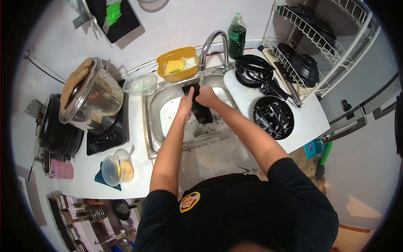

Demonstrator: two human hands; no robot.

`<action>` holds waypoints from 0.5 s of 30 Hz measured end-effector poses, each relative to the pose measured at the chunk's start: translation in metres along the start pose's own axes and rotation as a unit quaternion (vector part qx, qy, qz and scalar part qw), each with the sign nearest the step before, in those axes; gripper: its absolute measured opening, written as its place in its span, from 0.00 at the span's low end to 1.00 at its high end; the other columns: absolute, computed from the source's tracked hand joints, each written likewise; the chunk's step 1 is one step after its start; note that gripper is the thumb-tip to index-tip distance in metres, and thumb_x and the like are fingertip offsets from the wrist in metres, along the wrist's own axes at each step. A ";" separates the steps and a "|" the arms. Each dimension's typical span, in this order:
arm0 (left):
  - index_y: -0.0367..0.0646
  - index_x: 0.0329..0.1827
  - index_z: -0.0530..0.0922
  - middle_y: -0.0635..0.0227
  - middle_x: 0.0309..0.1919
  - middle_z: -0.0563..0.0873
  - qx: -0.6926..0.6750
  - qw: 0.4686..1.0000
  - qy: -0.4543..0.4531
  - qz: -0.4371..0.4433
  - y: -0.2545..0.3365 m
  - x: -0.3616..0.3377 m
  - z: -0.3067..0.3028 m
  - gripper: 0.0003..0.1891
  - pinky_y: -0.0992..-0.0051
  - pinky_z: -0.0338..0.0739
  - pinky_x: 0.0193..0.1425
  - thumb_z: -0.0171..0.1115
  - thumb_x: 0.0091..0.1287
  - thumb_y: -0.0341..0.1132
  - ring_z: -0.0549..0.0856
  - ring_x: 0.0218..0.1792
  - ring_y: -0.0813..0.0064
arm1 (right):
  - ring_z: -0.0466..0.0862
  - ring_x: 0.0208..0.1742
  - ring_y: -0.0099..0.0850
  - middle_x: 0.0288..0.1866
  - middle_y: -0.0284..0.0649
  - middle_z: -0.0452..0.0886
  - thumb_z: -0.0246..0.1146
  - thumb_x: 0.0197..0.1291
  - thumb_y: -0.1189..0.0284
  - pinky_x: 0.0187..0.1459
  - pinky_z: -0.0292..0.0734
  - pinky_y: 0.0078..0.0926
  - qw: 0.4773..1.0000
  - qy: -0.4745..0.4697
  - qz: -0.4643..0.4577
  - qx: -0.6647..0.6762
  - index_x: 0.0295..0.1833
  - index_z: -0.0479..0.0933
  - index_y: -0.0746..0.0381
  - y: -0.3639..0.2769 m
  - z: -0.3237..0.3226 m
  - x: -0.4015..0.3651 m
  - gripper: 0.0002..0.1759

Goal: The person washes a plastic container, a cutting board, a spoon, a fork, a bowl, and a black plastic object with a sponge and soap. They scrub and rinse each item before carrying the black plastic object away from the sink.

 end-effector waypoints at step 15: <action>0.40 0.41 0.79 0.53 0.36 0.83 0.520 0.772 -0.220 0.292 0.070 0.002 0.104 0.19 0.66 0.74 0.45 0.61 0.57 0.47 0.81 0.40 0.55 | 0.83 0.35 0.44 0.37 0.53 0.82 0.61 0.44 0.69 0.42 0.77 0.38 0.986 -0.126 -0.102 -0.034 0.48 0.77 0.61 -0.032 -0.072 -0.010 0.21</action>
Point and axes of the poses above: each hand's wrist, its own x-axis towards the middle knuckle, its own z-axis out of the palm, y = z × x, the point moved 9 cm from there along x, towards the middle knuckle
